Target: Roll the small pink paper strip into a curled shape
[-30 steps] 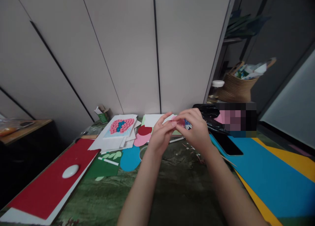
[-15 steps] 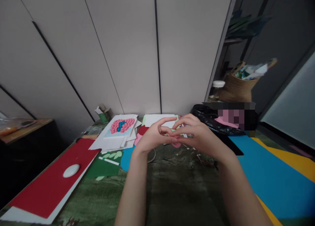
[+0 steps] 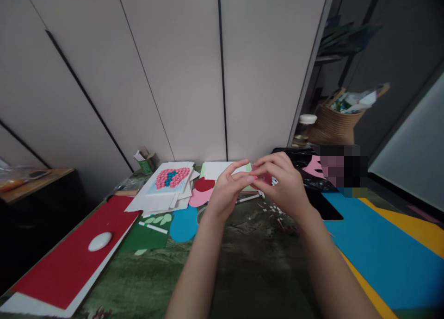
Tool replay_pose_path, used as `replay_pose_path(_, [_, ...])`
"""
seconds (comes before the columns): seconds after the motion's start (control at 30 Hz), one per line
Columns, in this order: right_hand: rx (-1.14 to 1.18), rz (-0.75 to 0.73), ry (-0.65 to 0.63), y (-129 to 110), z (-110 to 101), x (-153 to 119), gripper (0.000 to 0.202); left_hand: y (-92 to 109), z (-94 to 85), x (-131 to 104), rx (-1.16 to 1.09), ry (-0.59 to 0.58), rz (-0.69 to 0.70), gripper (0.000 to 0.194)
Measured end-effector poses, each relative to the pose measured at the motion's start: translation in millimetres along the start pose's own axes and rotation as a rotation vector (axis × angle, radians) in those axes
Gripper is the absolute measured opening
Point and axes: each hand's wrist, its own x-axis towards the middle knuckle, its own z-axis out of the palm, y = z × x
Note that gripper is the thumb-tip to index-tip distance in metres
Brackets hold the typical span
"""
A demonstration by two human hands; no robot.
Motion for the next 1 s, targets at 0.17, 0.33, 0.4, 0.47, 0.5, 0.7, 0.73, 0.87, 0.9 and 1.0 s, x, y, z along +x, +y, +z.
replay_pose_path(0.17, [-0.013,-0.004,0.054,0,7,-1,0.012,-3,6.0,-1,-0.062,0.012,-0.002,0.046])
replay_pose_path(0.33, [-0.008,0.022,0.092,-1,12,-2,0.015,-4,7.7,-2,-0.043,0.012,-0.004,0.048])
replay_pose_path(0.4, [-0.010,0.020,0.078,-3,12,-2,0.013,-3,6.4,-1,-0.035,0.039,0.005,0.048])
replay_pose_path(0.47, [-0.011,0.018,0.050,-4,9,-1,0.008,-2,3.7,-1,-0.028,0.057,0.028,0.048])
replay_pose_path(0.5, [-0.009,0.015,0.034,-5,7,-1,0.005,-1,1.8,-1,-0.024,0.059,0.040,0.048])
replay_pose_path(0.7, [-0.002,-0.033,-0.050,-3,-2,-2,0.009,5,-9.3,-1,0.021,0.009,0.053,0.052])
replay_pose_path(0.73, [-0.005,-0.040,-0.069,-3,-3,-2,0.012,5,-10.5,-1,0.031,0.002,0.052,0.052])
replay_pose_path(0.87, [0.009,-0.068,-0.171,-3,-6,-2,0.018,10,-13.3,-3,0.106,-0.045,0.021,0.052])
replay_pose_path(0.9, [0.024,-0.069,-0.198,-3,-7,-1,0.018,12,-13.7,-4,0.131,-0.061,0.006,0.052])
replay_pose_path(1.0, [0.102,-0.043,-0.303,-8,-13,0,0.018,19,-14.9,-9,0.224,-0.119,-0.040,0.052])
